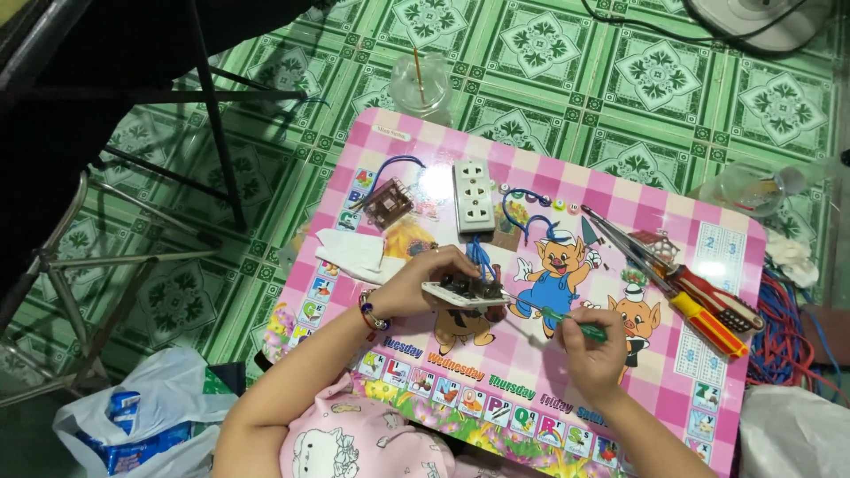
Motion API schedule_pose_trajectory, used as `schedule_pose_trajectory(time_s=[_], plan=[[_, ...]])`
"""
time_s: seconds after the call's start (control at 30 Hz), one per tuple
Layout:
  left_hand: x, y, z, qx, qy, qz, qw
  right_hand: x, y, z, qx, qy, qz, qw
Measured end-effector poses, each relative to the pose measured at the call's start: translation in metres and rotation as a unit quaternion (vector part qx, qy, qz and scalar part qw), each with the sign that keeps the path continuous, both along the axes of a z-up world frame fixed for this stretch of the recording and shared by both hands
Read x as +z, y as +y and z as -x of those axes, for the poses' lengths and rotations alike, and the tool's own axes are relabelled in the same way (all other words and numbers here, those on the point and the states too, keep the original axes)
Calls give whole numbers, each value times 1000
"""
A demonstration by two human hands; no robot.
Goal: Adjusting the internal components of an electrical socket using a screwdriver on a small table.
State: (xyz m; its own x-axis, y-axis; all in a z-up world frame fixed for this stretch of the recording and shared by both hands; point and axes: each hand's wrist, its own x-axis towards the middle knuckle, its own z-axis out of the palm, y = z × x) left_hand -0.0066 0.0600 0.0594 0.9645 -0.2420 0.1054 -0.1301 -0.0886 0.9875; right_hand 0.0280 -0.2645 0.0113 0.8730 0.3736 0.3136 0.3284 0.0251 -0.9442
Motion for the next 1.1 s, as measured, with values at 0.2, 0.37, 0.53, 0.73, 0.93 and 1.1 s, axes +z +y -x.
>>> schedule_pose_trajectory(time_s=[0.2,0.37,0.53,0.73,0.93,1.1], plan=[[-17,11,-1,115,-55,-83,988,11,16,-17,-76,14,-77,994],[2,13,-3,229,-115,-100,961,10,19,-26,-75,60,-30,995],[10,18,-6,215,-147,-132,956,-1,18,-30,-68,68,-15,995],[19,33,-4,183,-118,-123,968,-2,18,-32,-60,83,-19,995],[26,41,0,149,-67,-206,965,2,17,-31,-52,98,-21,994],[40,31,-1,122,-64,-243,960,3,17,-32,-53,113,-18,992]])
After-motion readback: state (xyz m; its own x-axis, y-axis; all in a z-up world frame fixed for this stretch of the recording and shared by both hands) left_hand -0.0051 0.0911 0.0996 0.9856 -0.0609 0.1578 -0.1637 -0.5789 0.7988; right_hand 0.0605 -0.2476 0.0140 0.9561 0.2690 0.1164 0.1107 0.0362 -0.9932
